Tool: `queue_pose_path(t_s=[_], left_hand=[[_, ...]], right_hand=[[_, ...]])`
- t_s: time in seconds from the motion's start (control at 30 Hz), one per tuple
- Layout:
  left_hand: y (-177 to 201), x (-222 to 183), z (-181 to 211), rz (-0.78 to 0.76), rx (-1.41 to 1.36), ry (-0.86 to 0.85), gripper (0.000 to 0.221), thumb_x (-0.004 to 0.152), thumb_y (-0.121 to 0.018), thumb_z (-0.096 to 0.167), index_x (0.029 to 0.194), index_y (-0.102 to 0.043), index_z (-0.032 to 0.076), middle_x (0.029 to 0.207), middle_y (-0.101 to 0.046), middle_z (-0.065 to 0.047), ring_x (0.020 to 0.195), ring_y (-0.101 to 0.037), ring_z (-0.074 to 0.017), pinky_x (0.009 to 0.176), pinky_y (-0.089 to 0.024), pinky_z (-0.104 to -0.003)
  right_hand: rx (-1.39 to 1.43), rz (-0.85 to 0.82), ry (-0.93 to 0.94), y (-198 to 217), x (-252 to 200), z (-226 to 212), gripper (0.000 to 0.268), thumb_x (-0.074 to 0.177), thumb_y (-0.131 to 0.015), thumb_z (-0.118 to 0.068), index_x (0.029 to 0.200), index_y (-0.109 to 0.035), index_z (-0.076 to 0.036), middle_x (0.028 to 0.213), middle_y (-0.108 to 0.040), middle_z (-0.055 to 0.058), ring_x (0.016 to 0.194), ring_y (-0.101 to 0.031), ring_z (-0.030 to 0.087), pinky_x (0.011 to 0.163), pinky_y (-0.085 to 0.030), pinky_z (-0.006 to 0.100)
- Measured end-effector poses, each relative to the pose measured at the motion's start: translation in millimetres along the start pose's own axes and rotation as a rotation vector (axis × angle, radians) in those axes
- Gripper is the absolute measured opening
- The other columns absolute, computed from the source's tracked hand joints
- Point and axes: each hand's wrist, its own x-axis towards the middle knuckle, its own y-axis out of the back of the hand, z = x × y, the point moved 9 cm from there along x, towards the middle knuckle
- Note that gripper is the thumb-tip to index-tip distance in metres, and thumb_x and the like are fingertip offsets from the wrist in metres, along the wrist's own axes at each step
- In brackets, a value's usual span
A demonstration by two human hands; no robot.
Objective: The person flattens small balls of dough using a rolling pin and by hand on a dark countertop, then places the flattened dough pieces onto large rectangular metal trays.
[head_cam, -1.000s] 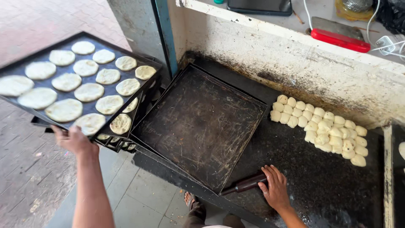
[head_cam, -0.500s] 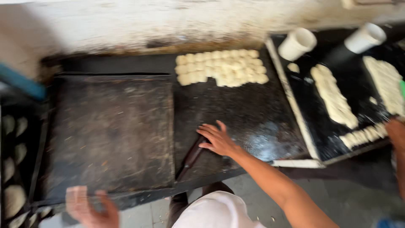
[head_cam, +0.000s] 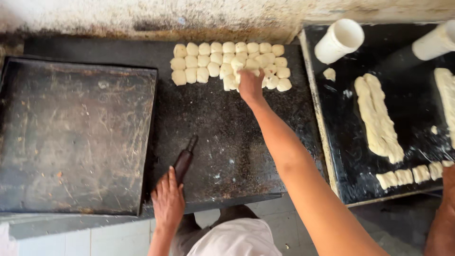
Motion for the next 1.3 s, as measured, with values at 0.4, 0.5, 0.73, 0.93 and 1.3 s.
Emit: queue_pose_path(t_s=[0.4,0.5,0.73,0.93,1.3], left_hand=[[-4.2,-5.5,14.8,0.128,0.075,0.192,0.068,0.100,-0.057,0.027,0.159,-0.036,0.000,0.143,-0.055,-0.019,0.126,-0.053,-0.0356,0.101,-0.043,-0.050],[-7.1,-19.0,12.6,0.097,0.090,0.208,0.068,0.101,-0.057,0.027,0.160,-0.035,0.001,0.143,-0.055,-0.019,0.127,-0.053,-0.0355,0.100,-0.043,-0.050],[-11.1,-18.7,8.0,0.076,0.086,0.204,0.067,0.103,-0.056,0.027,0.161,-0.033,0.002,0.144,-0.054,-0.018,0.127,-0.052,-0.0358,0.102,-0.042,-0.052],[-13.0,-13.9,6.2,0.102,0.054,0.254,0.069,0.102,-0.056,0.027,0.161,-0.032,0.003,0.144,-0.053,-0.018,0.129,-0.052,-0.0359,0.100,-0.042,-0.053],[-8.1,-17.3,6.2,0.106,0.025,0.231,0.069,0.099,-0.058,0.028,0.160,-0.033,0.006,0.144,-0.053,-0.015,0.129,-0.051,-0.0335,0.100,-0.042,-0.052]], right_hand=[[0.457,-0.127,0.441,72.3,-246.9,-121.1,0.073,0.082,-0.070,-0.003,0.147,-0.043,0.012,0.156,-0.031,0.030,0.138,-0.040,0.047,0.111,-0.029,0.060],[0.340,-0.290,0.392,35.8,-223.7,-128.2,0.062,0.090,-0.068,0.003,0.149,-0.049,0.007,0.153,-0.041,0.022,0.137,-0.047,0.039,0.115,-0.042,0.049],[0.359,-0.273,0.507,-9.8,-160.6,-153.8,0.035,0.095,-0.061,0.006,0.128,-0.065,-0.005,0.155,-0.052,0.014,0.146,-0.050,0.032,0.118,-0.046,0.042],[0.291,-0.117,0.386,35.5,-215.9,-143.3,0.067,0.080,-0.065,-0.007,0.142,-0.056,0.015,0.156,-0.033,0.037,0.141,-0.036,0.051,0.112,-0.031,0.059],[0.185,-0.191,0.826,23.1,-219.4,-166.1,0.060,0.085,-0.059,0.008,0.141,-0.059,-0.013,0.158,-0.046,0.013,0.146,-0.043,0.039,0.118,-0.032,0.049]])
